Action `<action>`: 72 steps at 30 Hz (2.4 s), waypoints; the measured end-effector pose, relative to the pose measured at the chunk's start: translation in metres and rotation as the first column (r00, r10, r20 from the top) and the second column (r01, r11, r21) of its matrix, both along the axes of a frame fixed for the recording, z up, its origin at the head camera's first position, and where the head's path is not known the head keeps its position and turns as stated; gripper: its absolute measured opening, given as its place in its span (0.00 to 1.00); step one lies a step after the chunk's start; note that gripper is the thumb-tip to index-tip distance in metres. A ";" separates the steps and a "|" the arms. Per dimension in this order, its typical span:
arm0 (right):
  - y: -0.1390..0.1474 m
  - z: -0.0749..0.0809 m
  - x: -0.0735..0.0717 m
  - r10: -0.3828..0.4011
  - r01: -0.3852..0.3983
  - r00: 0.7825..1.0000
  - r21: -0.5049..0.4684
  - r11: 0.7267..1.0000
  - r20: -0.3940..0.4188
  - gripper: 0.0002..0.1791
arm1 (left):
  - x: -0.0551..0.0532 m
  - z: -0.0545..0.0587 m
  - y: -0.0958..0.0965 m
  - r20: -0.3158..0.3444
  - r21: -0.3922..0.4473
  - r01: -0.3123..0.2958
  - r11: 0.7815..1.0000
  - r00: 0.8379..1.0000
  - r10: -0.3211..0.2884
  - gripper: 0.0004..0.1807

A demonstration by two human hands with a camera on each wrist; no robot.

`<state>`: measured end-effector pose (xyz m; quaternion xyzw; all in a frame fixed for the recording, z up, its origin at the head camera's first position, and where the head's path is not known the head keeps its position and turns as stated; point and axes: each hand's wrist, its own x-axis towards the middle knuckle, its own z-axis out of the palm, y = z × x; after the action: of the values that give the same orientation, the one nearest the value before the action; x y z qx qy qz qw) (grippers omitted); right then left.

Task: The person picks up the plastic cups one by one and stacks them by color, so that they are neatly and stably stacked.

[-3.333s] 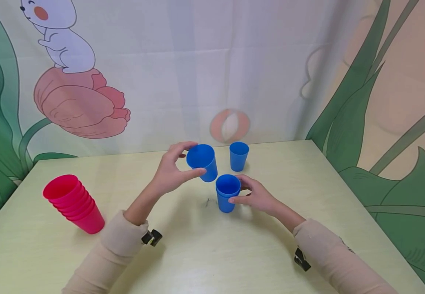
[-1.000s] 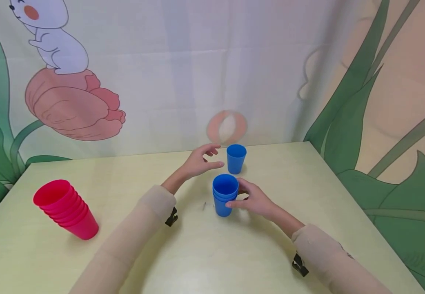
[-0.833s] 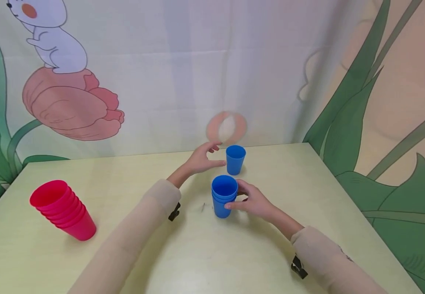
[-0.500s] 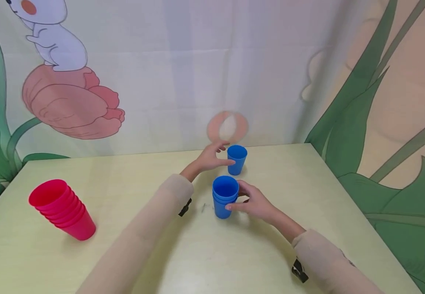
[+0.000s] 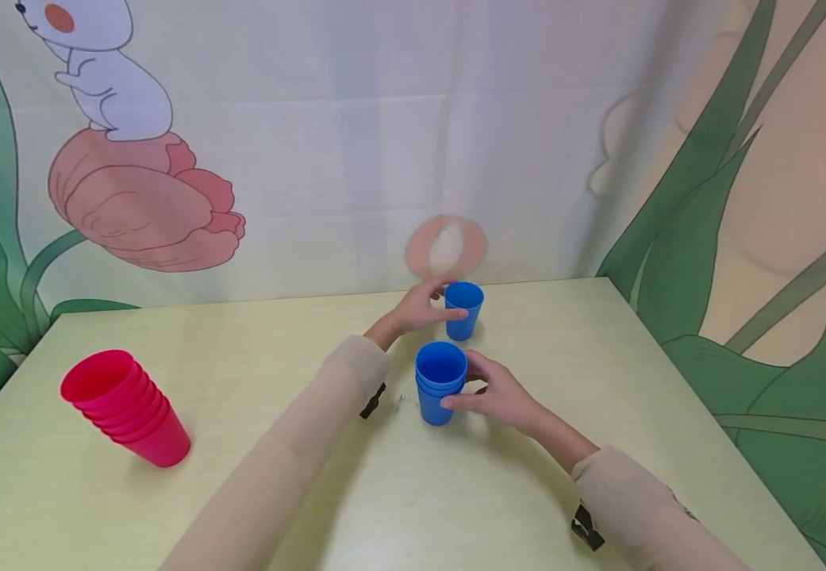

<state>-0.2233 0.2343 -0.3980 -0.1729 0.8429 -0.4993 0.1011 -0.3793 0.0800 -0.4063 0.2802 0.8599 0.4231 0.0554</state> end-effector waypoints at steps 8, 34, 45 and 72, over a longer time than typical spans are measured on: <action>-0.001 -0.001 0.000 0.004 -0.004 1.000 0.005 1.000 -0.002 0.37 | 0.007 -0.001 -0.001 0.009 0.021 -0.013 1.000 1.000 0.013 0.38; 0.000 -0.006 -0.002 0.007 -0.007 1.000 0.005 1.000 -0.008 0.37 | 0.039 0.032 -0.021 0.017 0.128 -0.011 0.992 1.000 0.009 0.39; 0.002 -0.005 -0.001 -0.015 0.015 1.000 0.037 0.999 -0.006 0.38 | 0.050 0.047 -0.038 0.001 0.169 0.007 0.986 1.000 -0.008 0.39; 0.000 -0.004 0.000 -0.012 0.013 1.000 0.035 0.999 -0.020 0.36 | 0.101 0.094 -0.075 -0.180 0.235 0.064 0.970 0.983 -0.021 0.34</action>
<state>-0.2237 0.2342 -0.4020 -0.1708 0.8535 -0.4835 0.0926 -0.2783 0.0053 -0.3119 0.3395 0.7978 0.4960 -0.0460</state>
